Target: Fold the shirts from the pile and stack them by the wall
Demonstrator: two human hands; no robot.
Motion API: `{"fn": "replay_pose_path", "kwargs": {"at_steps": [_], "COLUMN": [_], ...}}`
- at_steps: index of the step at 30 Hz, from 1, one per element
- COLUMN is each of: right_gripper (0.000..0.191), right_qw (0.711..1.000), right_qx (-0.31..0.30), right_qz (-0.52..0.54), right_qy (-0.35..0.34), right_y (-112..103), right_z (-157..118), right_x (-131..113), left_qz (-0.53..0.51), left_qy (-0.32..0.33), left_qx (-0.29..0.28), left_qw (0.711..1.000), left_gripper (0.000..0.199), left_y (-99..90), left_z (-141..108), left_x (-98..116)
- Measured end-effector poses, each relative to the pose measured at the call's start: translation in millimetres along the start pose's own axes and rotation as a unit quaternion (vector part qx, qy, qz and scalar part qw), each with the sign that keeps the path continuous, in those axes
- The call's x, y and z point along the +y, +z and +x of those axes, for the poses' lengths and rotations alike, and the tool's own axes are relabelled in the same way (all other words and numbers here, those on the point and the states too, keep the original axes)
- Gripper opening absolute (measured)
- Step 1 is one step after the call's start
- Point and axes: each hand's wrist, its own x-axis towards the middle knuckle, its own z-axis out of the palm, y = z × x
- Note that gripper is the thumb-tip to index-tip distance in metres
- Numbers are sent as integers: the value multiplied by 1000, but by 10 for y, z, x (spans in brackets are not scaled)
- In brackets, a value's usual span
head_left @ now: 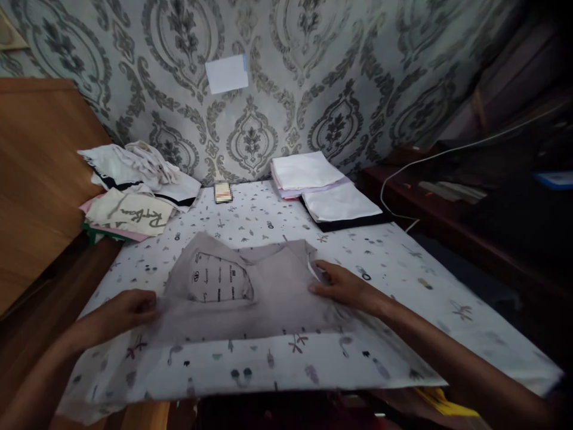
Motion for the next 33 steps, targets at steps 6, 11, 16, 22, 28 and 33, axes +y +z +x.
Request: {"fn": "replay_pose_path", "kwargs": {"at_steps": [6, 11, 16, 22, 28, 33], "right_gripper": [27, 23, 9, 6, 29, 28], "right_qw": [954, 946, 960, 948, 964, 908], "right_qx": [168, 106, 73, -288, -39, -22], "right_qz": [-246, -292, -255, -27, -220, -388], "right_qy": [-28, -89, -88, -134, -146, -156], "right_y": [-11, 191, 256, 46, -3, 59], "right_z": [29, 410, 446, -204, -116, 94], "right_x": [-115, -282, -368, -451, -225, -206], "left_qz": [143, 178, 262, 249, 246, 239], "left_qy": [34, 192, 234, 244, 219, 203], "left_qx": [35, 51, 3, -14, -25, -1], "left_qw": [989, 964, 936, 937, 944, 950], "left_gripper": [37, 42, 59, 44, 51, 30], "left_y": [119, 378, 554, 377, 215, 123], "left_z": [507, 1096, 1438, 1553, 1614, 1559], "left_x": [271, 653, 702, 549, 503, 486]}}
